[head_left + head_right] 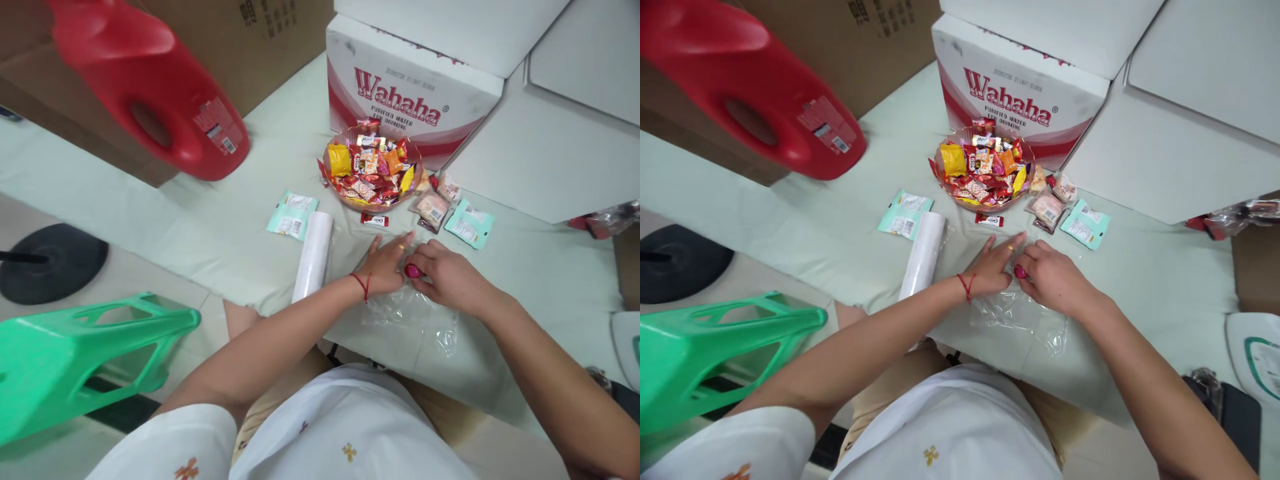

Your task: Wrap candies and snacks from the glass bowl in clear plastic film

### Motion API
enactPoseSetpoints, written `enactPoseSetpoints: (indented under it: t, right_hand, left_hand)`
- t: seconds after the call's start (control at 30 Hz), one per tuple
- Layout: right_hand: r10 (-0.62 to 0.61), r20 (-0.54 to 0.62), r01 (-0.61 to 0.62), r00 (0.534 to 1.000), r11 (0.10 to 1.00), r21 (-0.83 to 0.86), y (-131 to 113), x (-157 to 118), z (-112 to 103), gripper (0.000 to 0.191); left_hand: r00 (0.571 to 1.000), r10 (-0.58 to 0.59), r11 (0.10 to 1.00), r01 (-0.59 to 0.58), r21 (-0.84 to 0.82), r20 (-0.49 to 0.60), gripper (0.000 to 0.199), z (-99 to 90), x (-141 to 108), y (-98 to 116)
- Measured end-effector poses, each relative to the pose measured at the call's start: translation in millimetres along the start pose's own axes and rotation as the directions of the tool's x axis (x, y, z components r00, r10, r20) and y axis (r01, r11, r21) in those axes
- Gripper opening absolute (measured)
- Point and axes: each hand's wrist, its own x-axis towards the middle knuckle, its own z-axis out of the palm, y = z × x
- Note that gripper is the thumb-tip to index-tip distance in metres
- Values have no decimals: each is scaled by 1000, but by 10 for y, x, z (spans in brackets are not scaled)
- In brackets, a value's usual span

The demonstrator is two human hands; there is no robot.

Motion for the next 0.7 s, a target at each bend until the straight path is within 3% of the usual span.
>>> enactPoseSetpoints:
  t: [0.3,0.47,0.7]
  right_hand:
    - [-45,-22,38,999,965,-260,-14,37,172,16]
    - [-14,-17,10,1000,968,-252,80,-1,196,17]
    - [10,-37,-16,999,987,-157,169,-125,195,40]
  left_hand:
    - [1000,-9,999,9,43,-18,95,-11,17,-9]
    - [996,-11,1000,10,-5,-90,91,-14,14,-2]
    - [962,14,997,-32,-64,-274,74,-47,70,-41]
